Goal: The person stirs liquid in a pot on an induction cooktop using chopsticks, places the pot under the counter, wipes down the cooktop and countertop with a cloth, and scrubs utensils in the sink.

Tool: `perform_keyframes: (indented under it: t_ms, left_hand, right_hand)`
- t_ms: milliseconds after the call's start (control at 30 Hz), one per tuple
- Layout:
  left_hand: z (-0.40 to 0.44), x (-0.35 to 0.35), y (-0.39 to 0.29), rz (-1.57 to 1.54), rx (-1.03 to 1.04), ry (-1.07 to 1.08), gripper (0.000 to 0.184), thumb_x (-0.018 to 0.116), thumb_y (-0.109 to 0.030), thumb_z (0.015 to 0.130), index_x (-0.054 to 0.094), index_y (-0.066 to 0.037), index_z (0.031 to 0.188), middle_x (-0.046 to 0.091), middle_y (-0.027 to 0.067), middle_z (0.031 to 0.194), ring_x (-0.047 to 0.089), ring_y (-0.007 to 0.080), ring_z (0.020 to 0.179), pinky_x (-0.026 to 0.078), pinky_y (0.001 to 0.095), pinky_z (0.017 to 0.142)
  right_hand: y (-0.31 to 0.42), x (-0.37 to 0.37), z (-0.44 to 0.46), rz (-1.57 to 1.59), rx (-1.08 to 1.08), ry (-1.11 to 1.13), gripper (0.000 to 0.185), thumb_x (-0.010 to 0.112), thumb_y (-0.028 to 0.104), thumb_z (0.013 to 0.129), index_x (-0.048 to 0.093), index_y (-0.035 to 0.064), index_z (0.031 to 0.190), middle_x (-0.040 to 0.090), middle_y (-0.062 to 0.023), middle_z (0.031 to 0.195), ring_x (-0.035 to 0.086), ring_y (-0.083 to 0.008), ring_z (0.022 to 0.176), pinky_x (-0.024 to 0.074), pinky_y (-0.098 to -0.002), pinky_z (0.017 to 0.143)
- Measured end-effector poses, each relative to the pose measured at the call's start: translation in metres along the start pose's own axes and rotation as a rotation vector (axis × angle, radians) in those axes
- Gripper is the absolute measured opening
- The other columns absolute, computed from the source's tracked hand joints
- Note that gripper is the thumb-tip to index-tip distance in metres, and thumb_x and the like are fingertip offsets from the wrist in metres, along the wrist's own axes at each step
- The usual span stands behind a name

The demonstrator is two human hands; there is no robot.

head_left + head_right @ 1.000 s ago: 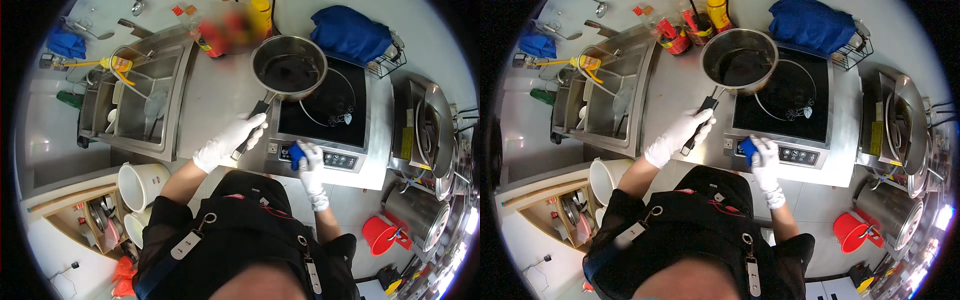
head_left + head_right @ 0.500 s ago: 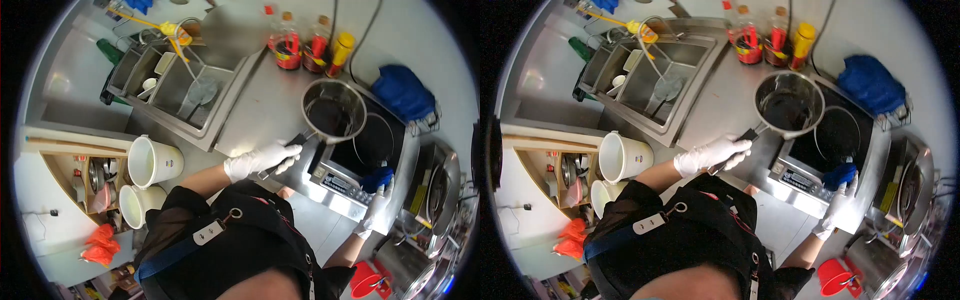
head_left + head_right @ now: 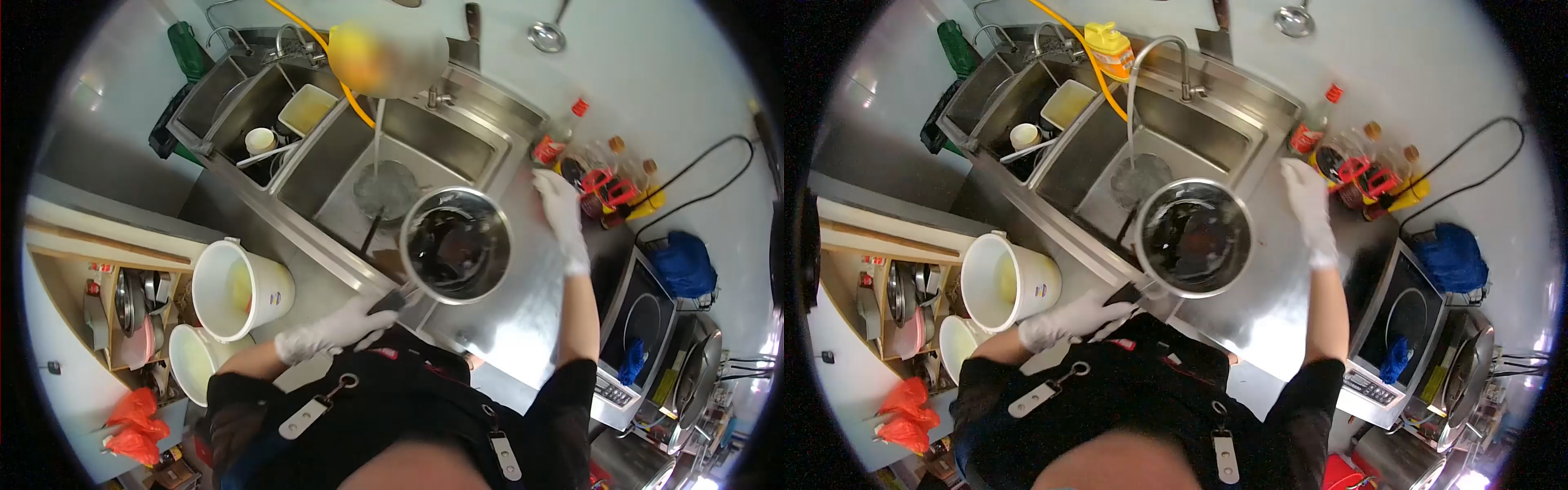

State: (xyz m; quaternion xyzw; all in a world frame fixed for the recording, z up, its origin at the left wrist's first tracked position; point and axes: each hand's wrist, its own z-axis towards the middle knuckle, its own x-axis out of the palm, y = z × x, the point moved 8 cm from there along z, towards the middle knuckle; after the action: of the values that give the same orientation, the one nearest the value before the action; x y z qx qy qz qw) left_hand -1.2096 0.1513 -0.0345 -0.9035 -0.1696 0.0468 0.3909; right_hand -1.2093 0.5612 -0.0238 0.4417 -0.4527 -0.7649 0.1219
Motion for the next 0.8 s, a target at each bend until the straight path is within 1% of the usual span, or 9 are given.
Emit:
perform_keyframes:
  t_ms: [100, 133, 167, 300, 367, 500, 633, 767, 800]
  left_hand:
    - [-0.040, -0.072, 0.018, 0.053, -0.120, -0.130, 0.032, 0.050, -0.025, 0.094, 0.052, -0.003, 0.071, 0.051, 0.0020, 0.052, 0.049, 0.0102, 0.041, 0.039, 0.0258, 0.038]
    - [-0.049, -0.088, 0.028, -0.018, -0.120, -0.151, 0.034, 0.049, -0.025, 0.094, 0.050, -0.004, 0.068, 0.050, 0.0016, 0.050, 0.048, 0.0099, 0.040, 0.039, 0.0254, 0.037]
    - [-0.060, -0.103, 0.035, -0.067, -0.156, -0.145, 0.024, 0.050, -0.025, 0.094, 0.051, -0.004, 0.082, 0.049, 0.0011, 0.056, 0.046, 0.0095, 0.041, 0.037, 0.0253, 0.037]
    - [-0.077, -0.150, 0.084, -0.203, -0.191, -0.313, 0.026, 0.054, -0.028, 0.095, 0.051, -0.003, 0.087, 0.051, 0.0016, 0.058, 0.048, 0.0106, 0.044, 0.040, 0.0252, 0.042]
    - [-0.078, -0.162, 0.098, -0.315, -0.129, -0.343, 0.030, 0.055, -0.031, 0.095, 0.052, -0.002, 0.087, 0.051, 0.0022, 0.058, 0.048, 0.0113, 0.044, 0.041, 0.0253, 0.043]
    - [-0.077, -0.179, 0.119, -0.403, -0.100, -0.409, 0.031, 0.057, -0.031, 0.094, 0.053, 0.000, 0.089, 0.052, 0.0028, 0.058, 0.048, 0.0116, 0.043, 0.040, 0.0253, 0.042]
    - [-0.073, -0.194, 0.128, -0.465, -0.100, -0.431, 0.029, 0.057, -0.029, 0.094, 0.053, 0.000, 0.090, 0.052, 0.0029, 0.058, 0.048, 0.0119, 0.042, 0.040, 0.0251, 0.041]
    - [-0.068, -0.200, 0.140, -0.523, -0.153, -0.435, 0.027, 0.056, -0.028, 0.094, 0.054, -0.001, 0.090, 0.052, 0.0029, 0.059, 0.048, 0.0119, 0.043, 0.040, 0.0250, 0.041]
    - [-0.066, -0.201, 0.131, -0.530, -0.181, -0.419, 0.026, 0.057, -0.027, 0.094, 0.053, -0.001, 0.091, 0.051, 0.0029, 0.059, 0.048, 0.0120, 0.043, 0.039, 0.0250, 0.041]
  right_hand:
    - [-0.022, 0.131, 0.102, -0.185, -0.036, 0.112, 0.027, 0.056, 0.022, 0.089, 0.066, 0.0004, 0.101, 0.066, -0.0196, 0.102, 0.062, -0.0328, 0.100, 0.0467, -0.0351, 0.087]
    - [-0.047, 0.172, 0.135, -0.270, 0.027, 0.124, 0.027, 0.055, 0.023, 0.089, 0.066, -0.0002, 0.097, 0.067, -0.0196, 0.096, 0.064, -0.0311, 0.092, 0.0486, -0.0354, 0.082]
    - [-0.066, 0.205, 0.164, -0.354, 0.091, 0.136, 0.027, 0.055, 0.023, 0.090, 0.067, -0.0007, 0.093, 0.068, -0.0196, 0.089, 0.066, -0.0293, 0.085, 0.0505, -0.0356, 0.078]
    - [-0.096, 0.282, 0.219, 0.264, 0.500, 0.058, 0.028, 0.056, 0.023, 0.092, 0.065, -0.0017, 0.083, 0.067, -0.0152, 0.072, 0.065, -0.0219, 0.061, 0.0521, -0.0324, 0.057]
    - [-0.106, 0.302, 0.229, 0.654, 0.664, 0.005, 0.028, 0.056, 0.022, 0.093, 0.065, -0.0013, 0.081, 0.066, -0.0119, 0.066, 0.063, -0.0177, 0.054, 0.0503, -0.0288, 0.049]
    - [-0.108, 0.305, 0.225, 0.783, 0.665, -0.152, 0.027, 0.055, 0.020, 0.094, 0.063, 0.0001, 0.078, 0.065, -0.0094, 0.065, 0.061, -0.0166, 0.053, 0.0489, -0.0272, 0.046]
    - [-0.114, 0.302, 0.238, 0.679, 0.509, -0.360, 0.026, 0.054, 0.022, 0.095, 0.066, 0.0027, 0.082, 0.064, -0.0059, 0.068, 0.055, -0.0128, 0.051, 0.0448, -0.0242, 0.048]
    - [-0.081, 0.294, 0.278, 0.550, 0.337, -0.353, 0.021, 0.060, 0.016, 0.090, 0.067, -0.0006, 0.080, 0.062, -0.0050, 0.064, 0.052, -0.0108, 0.051, 0.0421, -0.0256, 0.048]
    - [-0.087, 0.297, 0.292, 0.466, 0.407, -0.269, 0.019, 0.061, 0.014, 0.089, 0.067, -0.0018, 0.082, 0.063, -0.0048, 0.065, 0.054, -0.0111, 0.054, 0.0433, -0.0263, 0.051]
